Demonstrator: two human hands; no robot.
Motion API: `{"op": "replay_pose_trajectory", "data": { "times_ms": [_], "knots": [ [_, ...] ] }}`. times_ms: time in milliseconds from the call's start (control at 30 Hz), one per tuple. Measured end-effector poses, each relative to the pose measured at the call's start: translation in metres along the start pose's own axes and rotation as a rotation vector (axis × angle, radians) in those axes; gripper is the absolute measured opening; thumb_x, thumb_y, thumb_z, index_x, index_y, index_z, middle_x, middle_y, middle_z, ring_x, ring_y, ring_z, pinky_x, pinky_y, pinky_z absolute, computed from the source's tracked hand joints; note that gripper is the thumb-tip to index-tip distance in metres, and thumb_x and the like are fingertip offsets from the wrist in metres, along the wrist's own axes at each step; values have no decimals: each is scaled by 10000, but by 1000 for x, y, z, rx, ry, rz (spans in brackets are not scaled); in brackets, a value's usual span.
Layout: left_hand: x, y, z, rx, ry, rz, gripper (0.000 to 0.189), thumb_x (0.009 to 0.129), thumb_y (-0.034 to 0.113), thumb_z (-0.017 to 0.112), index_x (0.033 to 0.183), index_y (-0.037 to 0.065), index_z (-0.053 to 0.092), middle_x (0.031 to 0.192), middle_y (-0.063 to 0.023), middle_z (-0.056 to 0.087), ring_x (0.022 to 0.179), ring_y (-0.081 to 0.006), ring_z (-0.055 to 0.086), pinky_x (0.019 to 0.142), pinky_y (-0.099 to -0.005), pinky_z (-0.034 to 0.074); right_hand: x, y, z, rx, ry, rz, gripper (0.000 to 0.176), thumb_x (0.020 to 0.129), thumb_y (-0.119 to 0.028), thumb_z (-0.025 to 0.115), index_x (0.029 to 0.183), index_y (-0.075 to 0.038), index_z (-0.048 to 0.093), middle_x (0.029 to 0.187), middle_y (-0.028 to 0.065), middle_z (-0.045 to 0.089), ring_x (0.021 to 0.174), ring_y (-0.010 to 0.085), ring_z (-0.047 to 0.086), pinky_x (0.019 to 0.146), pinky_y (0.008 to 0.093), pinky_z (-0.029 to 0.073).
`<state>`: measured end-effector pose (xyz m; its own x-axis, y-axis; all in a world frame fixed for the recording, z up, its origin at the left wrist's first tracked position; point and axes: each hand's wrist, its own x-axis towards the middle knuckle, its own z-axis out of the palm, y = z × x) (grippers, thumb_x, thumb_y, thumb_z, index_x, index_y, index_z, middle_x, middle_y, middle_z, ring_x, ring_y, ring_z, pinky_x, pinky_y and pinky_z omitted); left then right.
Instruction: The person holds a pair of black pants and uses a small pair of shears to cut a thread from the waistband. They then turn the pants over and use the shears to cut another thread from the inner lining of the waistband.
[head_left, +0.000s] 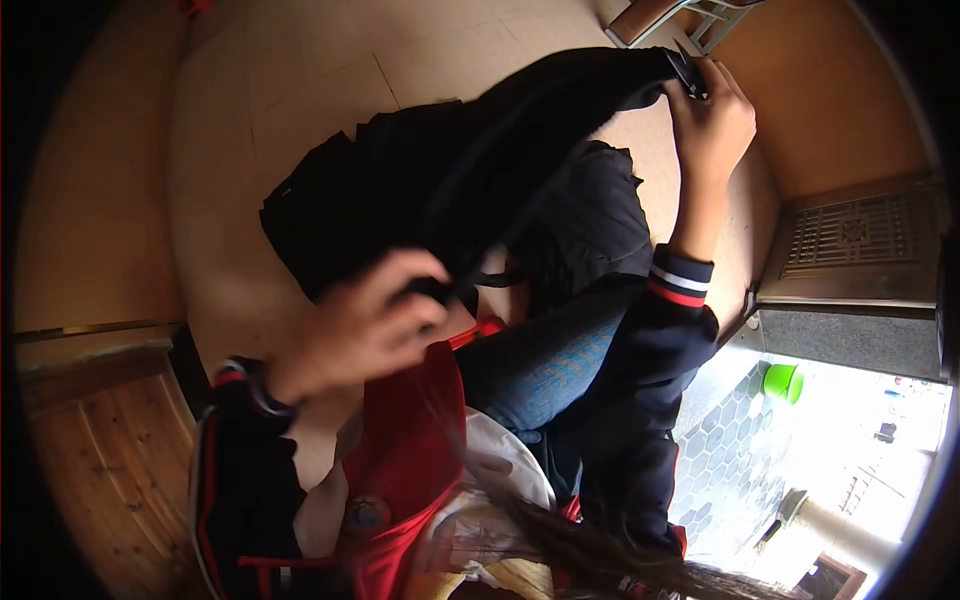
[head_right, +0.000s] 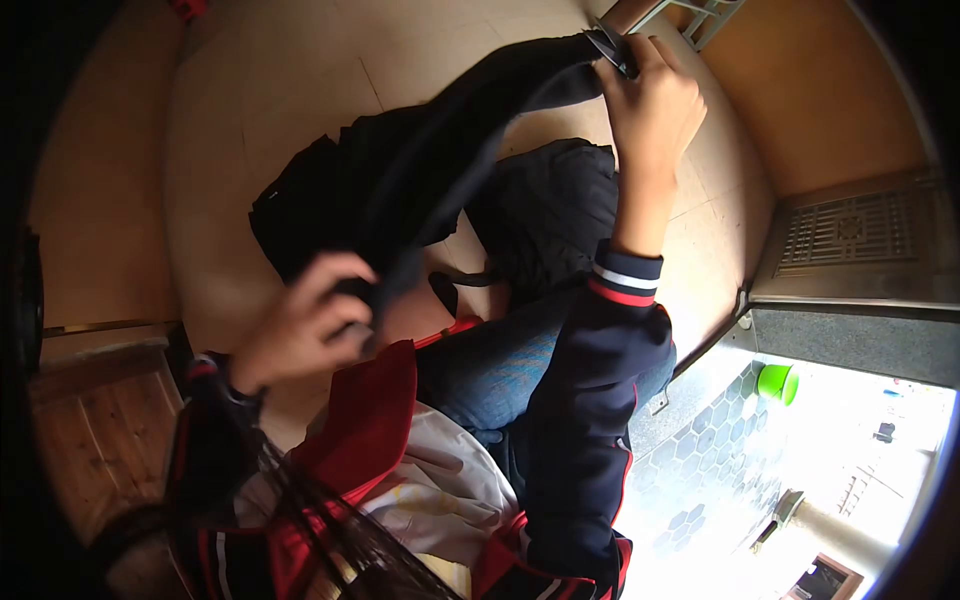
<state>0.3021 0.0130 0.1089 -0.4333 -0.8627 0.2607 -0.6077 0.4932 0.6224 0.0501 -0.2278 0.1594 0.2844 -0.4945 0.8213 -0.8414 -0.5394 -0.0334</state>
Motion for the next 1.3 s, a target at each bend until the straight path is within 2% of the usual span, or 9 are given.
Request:
{"op": "replay_pose_trajectory", "data": {
  "times_ms": [267, 300, 367, 433, 567, 767, 867, 1100, 1300],
  "knots": [
    [41, 48, 68, -829, -228, 366, 264, 703, 67, 682, 952, 89, 599, 1043, -130, 549, 778, -239, 594, 717, -301, 492, -31, -83, -5, 1009, 272, 144, 91, 653, 6, 592, 737, -8, 562, 701, 69, 567, 636, 167, 562, 561, 244, 421],
    [55, 24, 54, -566, 148, 585, 240, 690, 84, 704, 917, 79, 627, 951, -141, 594, 716, -223, 612, 690, -294, 494, -34, -92, -12, 1104, 286, 105, 93, 650, 9, 599, 735, -10, 567, 712, 69, 565, 642, 162, 563, 564, 240, 424],
    [61, -7, 35, 133, 827, 300, 684, 590, 250, 811, 1158, 27, 503, 1038, -153, 587, 1011, -286, 549, 859, -357, 414, -35, -104, -20, 1254, 304, 9, 97, 645, 14, 614, 731, -12, 576, 734, 70, 560, 654, 152, 566, 571, 231, 430],
    [91, -18, 4, -244, 874, 188, 668, 544, 227, 828, 1106, 30, 526, 1160, -116, 520, 1039, -214, 501, 809, -339, 425, -31, -108, -17, 1360, 304, -46, 102, 640, 18, 629, 726, -15, 585, 756, 71, 554, 666, 143, 568, 578, 223, 436],
    [115, -35, -30, -394, 304, 332, 891, 512, 351, 837, 1219, 5, 421, 1151, -120, 530, 1084, -237, 492, 930, -344, 357, -23, -103, -11, 1466, 285, -102, 114, 630, 28, 660, 718, -21, 604, 800, 73, 544, 689, 124, 574, 592, 206, 448],
    [126, -20, -51, -278, 312, 247, 463, 624, 68, 760, 1038, 5, 562, 1002, -70, 596, 916, -164, 561, 848, -274, 418, -29, -80, -20, 1185, 113, -179, 193, 641, 24, 705, 803, -11, 605, 1016, 108, 497, 636, 73, 511, 544, 178, 394],
    [118, -17, -69, -146, 426, 235, 380, 633, 41, 736, 969, 0, 563, 970, -68, 591, 956, -152, 544, 867, -266, 400, -40, -74, -13, 1480, -77, 296, 580, 683, -27, 720, 1180, -48, 421, 982, 80, 514, 581, 37, 411, 506, 159, 329],
    [103, -28, -97, -39, 550, 241, 298, 646, 18, 713, 895, 6, 549, 961, -67, 590, 938, -148, 547, 869, -263, 396, -105, -81, 5, 1796, -599, 559, 919, 468, -274, 882, 1231, -65, 416, 950, 32, 504, 596, 10, 377, 492, 143, 304],
    [77, -32, -106, 95, 618, 39, 212, 721, -7, 666, 870, 13, 516, 859, -50, 609, 867, -136, 565, 824, -258, 419, -137, -117, 21, 1362, -674, 489, 729, 515, -74, 790, 1176, -120, 488, 985, 19, 465, 893, 129, 471, 770, 240, 390]
  ]
}}
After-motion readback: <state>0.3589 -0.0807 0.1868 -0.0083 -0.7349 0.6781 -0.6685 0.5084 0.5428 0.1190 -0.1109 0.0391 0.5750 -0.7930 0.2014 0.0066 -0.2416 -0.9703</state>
